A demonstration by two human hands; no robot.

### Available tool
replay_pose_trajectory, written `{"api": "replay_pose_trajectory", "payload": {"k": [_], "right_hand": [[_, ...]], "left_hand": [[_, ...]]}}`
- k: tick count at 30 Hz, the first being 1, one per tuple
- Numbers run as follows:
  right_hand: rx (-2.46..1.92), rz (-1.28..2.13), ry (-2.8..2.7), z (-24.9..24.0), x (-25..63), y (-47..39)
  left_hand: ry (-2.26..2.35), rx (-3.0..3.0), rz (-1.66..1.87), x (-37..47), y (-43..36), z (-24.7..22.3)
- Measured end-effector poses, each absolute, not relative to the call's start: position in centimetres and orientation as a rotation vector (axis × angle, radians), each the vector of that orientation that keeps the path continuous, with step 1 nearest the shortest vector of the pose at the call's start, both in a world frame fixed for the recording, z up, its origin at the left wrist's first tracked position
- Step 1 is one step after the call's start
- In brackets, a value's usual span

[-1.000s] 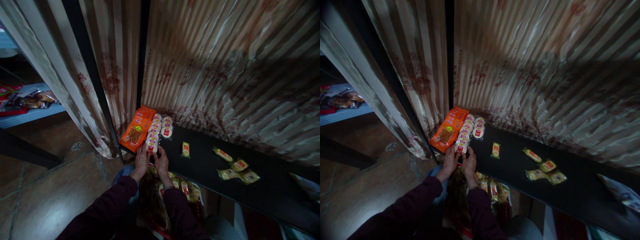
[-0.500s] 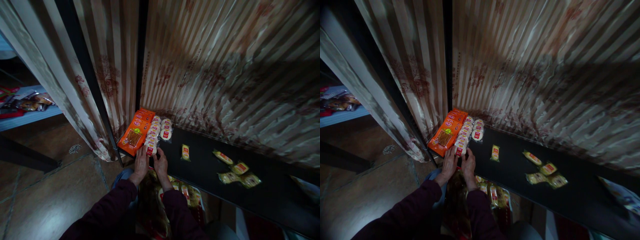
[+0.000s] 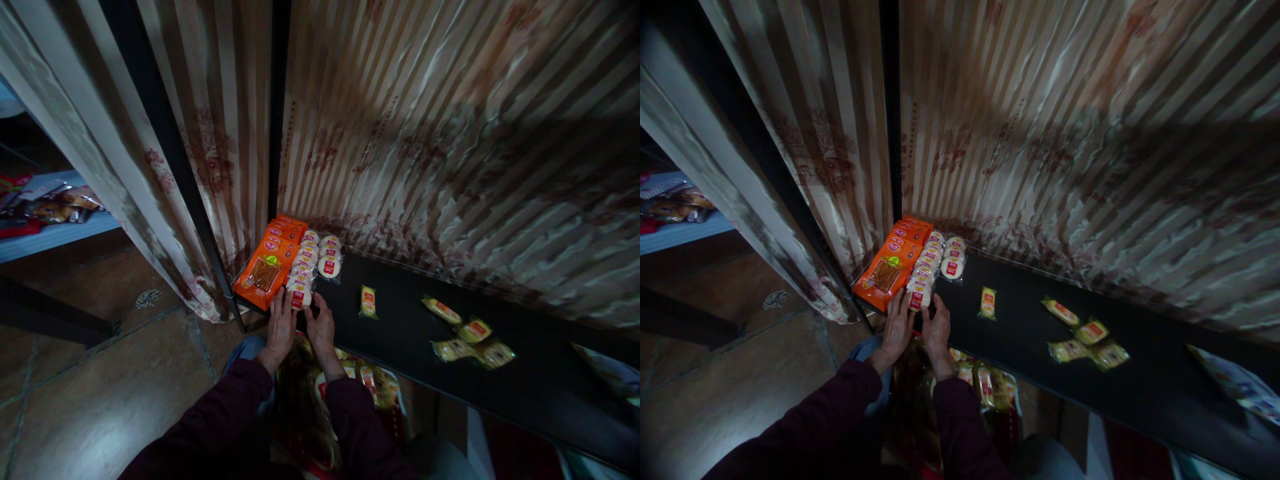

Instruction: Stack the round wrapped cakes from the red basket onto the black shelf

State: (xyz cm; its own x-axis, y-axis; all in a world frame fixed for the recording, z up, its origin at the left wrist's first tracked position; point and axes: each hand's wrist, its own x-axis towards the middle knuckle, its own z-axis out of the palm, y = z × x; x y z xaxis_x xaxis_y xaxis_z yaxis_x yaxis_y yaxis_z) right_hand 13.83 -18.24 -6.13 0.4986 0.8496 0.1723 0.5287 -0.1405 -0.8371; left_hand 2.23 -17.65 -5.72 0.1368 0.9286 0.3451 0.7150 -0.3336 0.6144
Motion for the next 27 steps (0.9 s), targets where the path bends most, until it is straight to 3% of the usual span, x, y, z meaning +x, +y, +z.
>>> {"api": "replay_pose_trajectory", "payload": {"k": [12, 21, 27], "right_hand": [[-1.768, 0.359, -1.11, -6.9, 13.1, -21.7], [-1.659, 0.528, -1.006, -6.6, 13.8, -27.1], [-1.875, 0.422, -1.042, -8.0, 16.3, -31.9]], "left_hand": [[1.486, 2.03, 1.167, 1.4, -22.1, -6.7], [1.282, 2.113, 0.467, 1.5, -27.9, -10.7], [1.247, 2.083, 0.424, 1.4, -28.3, -10.8]]}}
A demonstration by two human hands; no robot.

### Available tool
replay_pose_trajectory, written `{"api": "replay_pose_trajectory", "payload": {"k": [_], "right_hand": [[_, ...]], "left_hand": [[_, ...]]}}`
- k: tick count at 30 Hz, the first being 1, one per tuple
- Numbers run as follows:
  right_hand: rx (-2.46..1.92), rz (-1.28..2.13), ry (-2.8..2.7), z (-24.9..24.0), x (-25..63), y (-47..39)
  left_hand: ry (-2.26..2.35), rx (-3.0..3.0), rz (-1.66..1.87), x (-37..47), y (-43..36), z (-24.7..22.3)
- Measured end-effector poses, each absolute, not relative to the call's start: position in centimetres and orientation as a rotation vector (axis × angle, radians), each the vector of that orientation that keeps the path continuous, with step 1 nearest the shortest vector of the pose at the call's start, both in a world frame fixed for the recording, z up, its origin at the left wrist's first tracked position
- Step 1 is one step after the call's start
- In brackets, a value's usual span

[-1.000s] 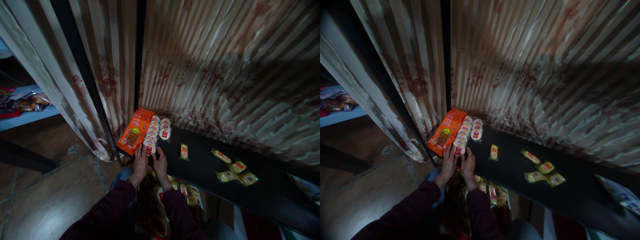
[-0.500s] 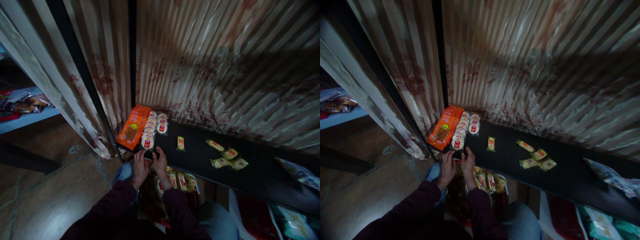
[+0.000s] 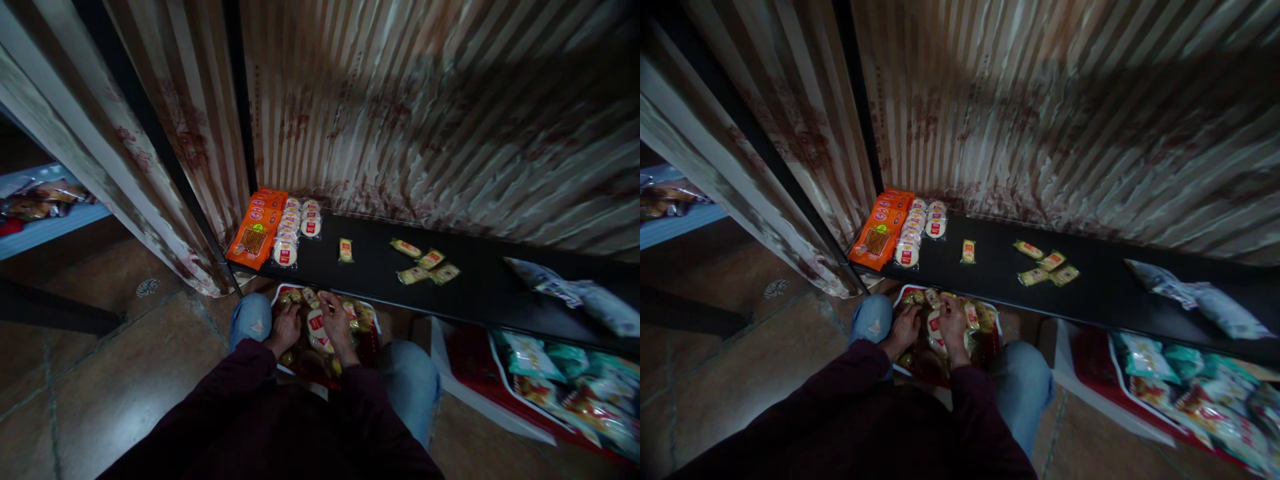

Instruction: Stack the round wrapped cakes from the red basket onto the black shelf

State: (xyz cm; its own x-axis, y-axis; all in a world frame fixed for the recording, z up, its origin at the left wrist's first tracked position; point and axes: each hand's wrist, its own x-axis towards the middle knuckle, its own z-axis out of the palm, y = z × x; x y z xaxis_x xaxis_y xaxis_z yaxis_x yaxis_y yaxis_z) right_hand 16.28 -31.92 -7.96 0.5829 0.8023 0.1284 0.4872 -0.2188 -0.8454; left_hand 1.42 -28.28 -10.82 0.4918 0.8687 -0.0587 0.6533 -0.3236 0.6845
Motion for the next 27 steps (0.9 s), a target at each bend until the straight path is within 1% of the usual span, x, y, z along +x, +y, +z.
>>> {"api": "replay_pose_trajectory", "payload": {"k": [6, 12, 18, 27], "right_hand": [[-2.131, 0.182, -1.342, -9.3, 17.4, -36.4], [-2.257, 0.069, -1.45, -9.8, 16.6, -36.9], [-2.211, 0.104, -1.411, -10.3, 16.6, -36.1], [-1.965, 0.198, -1.307, -10.6, 16.0, -35.1]], "left_hand": [[1.205, 2.068, 0.407, 1.3, -28.9, -11.1], [1.186, 2.047, 0.399, 0.8, -29.3, -11.5], [1.129, 2.038, 0.437, 0.5, -29.5, -11.8], [1.164, 1.902, 0.579, 0.7, -29.6, -11.5]]}}
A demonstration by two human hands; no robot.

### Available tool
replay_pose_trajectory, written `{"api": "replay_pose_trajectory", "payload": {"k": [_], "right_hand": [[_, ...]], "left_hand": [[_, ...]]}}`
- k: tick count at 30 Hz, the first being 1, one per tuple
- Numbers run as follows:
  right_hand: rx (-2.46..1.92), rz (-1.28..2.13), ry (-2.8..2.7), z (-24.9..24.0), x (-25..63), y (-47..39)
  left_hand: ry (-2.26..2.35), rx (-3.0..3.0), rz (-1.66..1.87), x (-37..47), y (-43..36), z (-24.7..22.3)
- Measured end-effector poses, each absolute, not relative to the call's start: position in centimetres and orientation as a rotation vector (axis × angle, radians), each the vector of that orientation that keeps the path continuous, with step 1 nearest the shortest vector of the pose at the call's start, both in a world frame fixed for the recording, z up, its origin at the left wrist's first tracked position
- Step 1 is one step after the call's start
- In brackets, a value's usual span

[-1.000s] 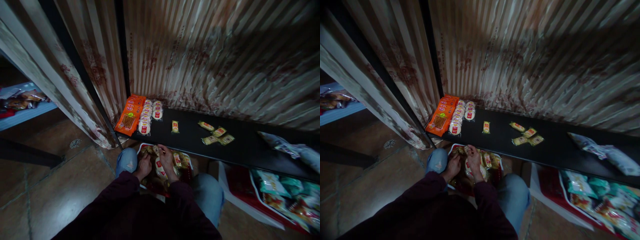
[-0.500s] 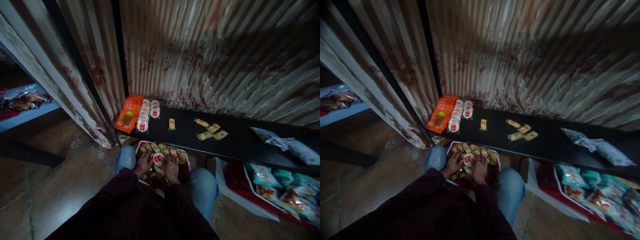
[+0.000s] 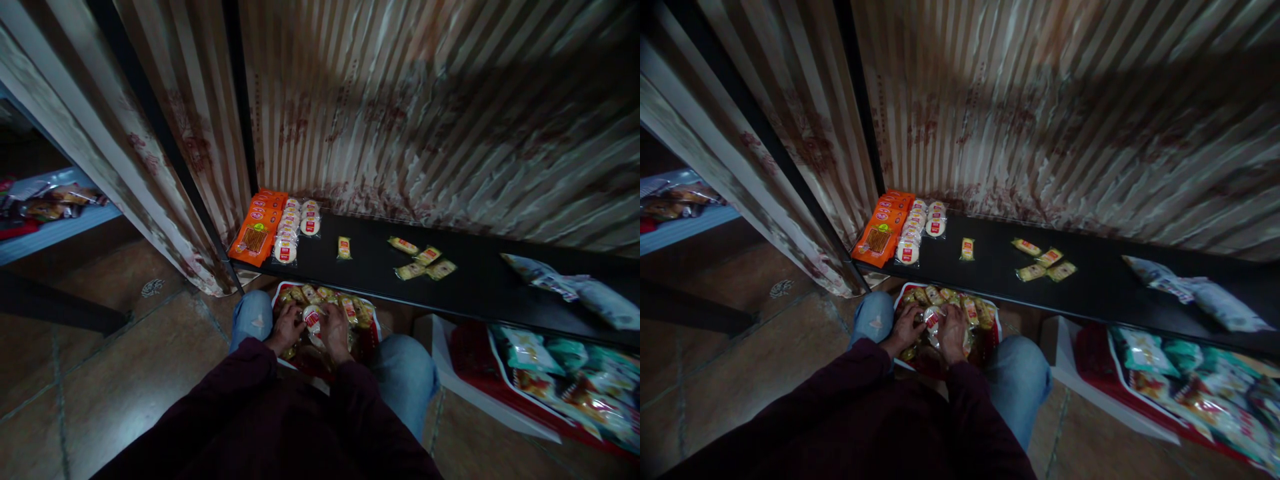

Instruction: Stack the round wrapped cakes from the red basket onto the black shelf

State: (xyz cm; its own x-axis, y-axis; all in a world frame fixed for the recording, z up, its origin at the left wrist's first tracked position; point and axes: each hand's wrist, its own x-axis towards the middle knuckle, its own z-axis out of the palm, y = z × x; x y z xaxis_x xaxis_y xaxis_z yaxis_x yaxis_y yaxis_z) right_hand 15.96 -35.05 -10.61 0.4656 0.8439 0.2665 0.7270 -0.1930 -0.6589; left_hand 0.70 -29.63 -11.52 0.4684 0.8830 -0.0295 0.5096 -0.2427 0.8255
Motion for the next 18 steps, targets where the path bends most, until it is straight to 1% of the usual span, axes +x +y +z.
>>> {"api": "replay_pose_trajectory", "payload": {"k": [5, 12, 15, 18], "right_hand": [[-1.952, 0.231, -1.244, -10.6, 15.6, -34.5], [-1.819, 0.368, -1.144, -10.1, 15.5, -33.6], [-1.79, 0.366, -1.103, -9.5, 15.3, -33.3], [-1.755, 0.392, -1.035, -9.2, 15.2, -33.1]], "left_hand": [[1.177, 1.902, 0.643, 0.8, -29.7, -11.2], [1.225, 1.97, 0.735, 0.5, -29.5, -10.8], [1.244, 1.842, 0.769, 0.6, -29.3, -11.1], [1.185, 1.579, 0.827, 0.8, -29.2, -11.4]]}}
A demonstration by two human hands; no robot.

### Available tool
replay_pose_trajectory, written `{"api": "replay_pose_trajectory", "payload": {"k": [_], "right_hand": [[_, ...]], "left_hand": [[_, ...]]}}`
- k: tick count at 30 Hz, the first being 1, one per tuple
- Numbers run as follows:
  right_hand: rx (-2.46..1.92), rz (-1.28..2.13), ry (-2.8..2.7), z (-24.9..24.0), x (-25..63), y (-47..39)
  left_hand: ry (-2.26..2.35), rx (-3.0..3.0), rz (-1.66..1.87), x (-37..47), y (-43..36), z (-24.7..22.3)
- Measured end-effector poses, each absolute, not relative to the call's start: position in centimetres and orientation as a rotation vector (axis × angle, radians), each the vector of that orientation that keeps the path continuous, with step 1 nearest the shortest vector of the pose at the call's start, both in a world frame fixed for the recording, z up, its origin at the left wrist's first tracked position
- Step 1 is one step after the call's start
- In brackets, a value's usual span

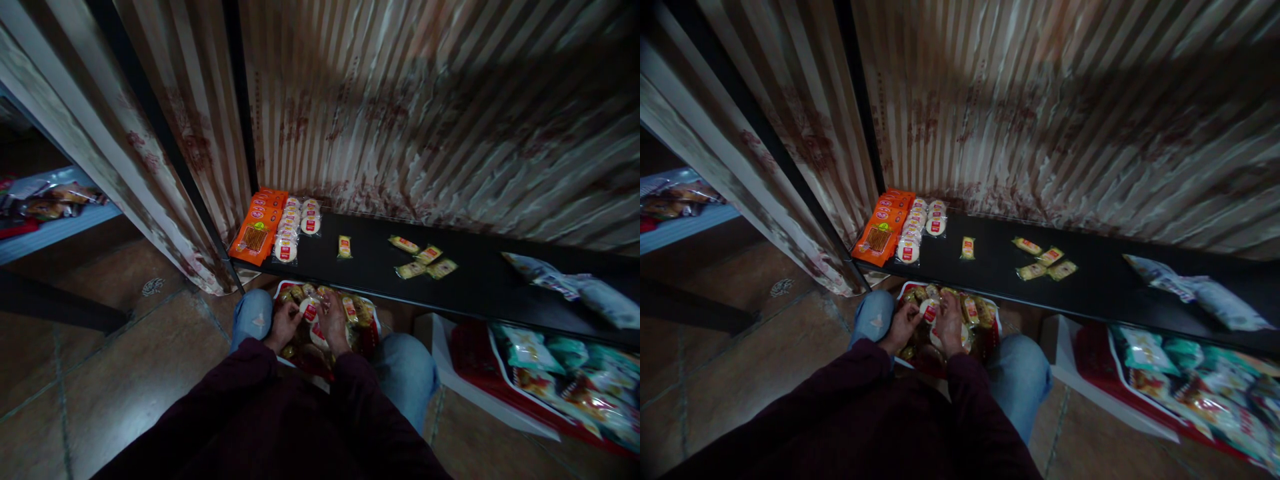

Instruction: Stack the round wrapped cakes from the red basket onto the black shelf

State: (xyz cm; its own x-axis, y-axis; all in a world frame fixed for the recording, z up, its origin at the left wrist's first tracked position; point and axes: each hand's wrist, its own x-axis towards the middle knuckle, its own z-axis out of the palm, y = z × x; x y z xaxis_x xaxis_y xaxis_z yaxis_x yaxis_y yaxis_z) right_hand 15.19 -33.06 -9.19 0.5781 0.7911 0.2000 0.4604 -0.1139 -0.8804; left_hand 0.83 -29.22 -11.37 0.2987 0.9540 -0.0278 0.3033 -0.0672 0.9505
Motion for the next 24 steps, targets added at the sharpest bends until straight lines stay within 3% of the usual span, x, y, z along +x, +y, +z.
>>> {"api": "replay_pose_trajectory", "payload": {"k": [7, 24], "right_hand": [[-1.621, 0.696, -0.756, -10.1, 15.2, -33.2], [-1.353, 0.876, -0.455, -7.5, 13.7, -35.0]], "left_hand": [[1.034, 0.996, 0.834, 0.8, -29.1, -11.0], [0.952, 0.894, 0.891, 2.1, -30.3, -8.3]]}}
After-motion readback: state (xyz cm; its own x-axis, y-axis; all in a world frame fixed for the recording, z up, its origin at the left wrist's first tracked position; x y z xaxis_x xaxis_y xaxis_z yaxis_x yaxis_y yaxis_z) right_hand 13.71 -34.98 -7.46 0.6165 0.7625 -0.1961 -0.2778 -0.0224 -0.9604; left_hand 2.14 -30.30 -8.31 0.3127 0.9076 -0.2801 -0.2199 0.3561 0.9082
